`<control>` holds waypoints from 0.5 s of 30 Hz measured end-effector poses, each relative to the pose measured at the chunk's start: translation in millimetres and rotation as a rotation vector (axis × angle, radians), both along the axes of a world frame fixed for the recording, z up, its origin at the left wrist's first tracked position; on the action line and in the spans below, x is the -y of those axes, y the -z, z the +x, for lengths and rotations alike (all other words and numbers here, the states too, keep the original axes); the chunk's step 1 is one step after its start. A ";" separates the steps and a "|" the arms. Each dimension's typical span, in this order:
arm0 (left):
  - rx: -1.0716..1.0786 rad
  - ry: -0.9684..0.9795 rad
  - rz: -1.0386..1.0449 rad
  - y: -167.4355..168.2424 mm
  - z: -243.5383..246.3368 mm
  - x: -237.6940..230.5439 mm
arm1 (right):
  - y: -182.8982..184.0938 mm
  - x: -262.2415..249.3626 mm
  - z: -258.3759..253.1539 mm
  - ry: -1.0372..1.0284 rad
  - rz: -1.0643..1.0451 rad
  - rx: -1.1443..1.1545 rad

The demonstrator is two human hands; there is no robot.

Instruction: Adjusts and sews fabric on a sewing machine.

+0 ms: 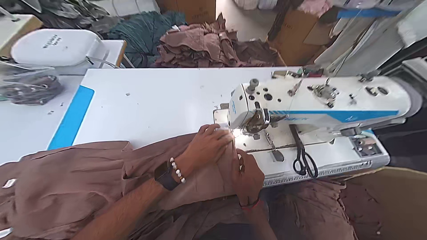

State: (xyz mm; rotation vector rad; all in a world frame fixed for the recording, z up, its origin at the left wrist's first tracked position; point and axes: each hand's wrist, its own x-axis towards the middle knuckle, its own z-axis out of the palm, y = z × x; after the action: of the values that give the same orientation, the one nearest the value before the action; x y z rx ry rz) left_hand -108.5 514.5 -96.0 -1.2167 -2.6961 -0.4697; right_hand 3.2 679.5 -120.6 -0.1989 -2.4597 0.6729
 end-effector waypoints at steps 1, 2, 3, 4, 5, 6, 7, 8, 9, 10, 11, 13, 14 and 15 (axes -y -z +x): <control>0.043 -0.051 0.094 -15.1 5.7 -3.7 | 0.7 -2.0 -0.3 -0.001 -0.054 -0.057; 0.093 -0.119 0.253 -33.0 12.7 -7.7 | 1.7 -3.6 0.5 -0.007 -0.096 -0.104; 0.146 -0.181 0.452 -53.4 17.9 -12.1 | 2.7 -4.0 0.8 -0.010 -0.124 -0.137; 0.182 -0.221 0.649 -74.1 21.1 -16.7 | 3.8 -3.7 0.8 -0.008 -0.131 -0.156; 0.195 -0.247 0.793 -91.2 23.2 -21.3 | 4.9 -2.8 1.6 -0.001 -0.118 -0.157; 0.163 -0.263 0.871 -102.4 23.7 -25.9 | 5.9 -1.6 3.2 0.009 -0.092 -0.145; 0.071 -0.263 0.882 -108.2 21.5 -30.6 | 5.8 -0.3 4.3 0.019 -0.059 -0.133; -0.054 -0.246 0.846 -110.5 16.7 -35.2 | 4.7 0.4 3.6 0.029 -0.022 -0.128; -0.183 -0.222 0.784 -111.6 10.8 -39.4 | 3.4 1.1 2.7 0.032 0.007 -0.129; -0.288 -0.204 0.714 -112.0 5.1 -42.8 | 2.8 1.5 2.1 0.033 0.028 -0.134; -0.380 -0.192 0.655 -111.9 -0.3 -45.7 | 2.0 1.0 0.9 0.031 0.041 -0.128; -0.517 -0.165 0.565 -107.9 -5.1 -47.4 | 3.4 0.8 2.4 0.032 0.046 -0.111; -0.568 -0.149 0.544 -105.4 -6.4 -47.5 | 3.8 0.3 3.7 0.031 0.047 -0.100; -0.612 -0.134 0.540 -103.7 -8.2 -47.1 | 3.1 0.7 4.5 0.031 0.046 -0.094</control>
State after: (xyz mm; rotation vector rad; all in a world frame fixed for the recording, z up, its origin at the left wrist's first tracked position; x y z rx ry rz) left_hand -116.7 561.6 7.6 -0.8404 -1.9418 -0.6269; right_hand 7.7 678.8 -123.7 -0.1827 -2.3750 0.5986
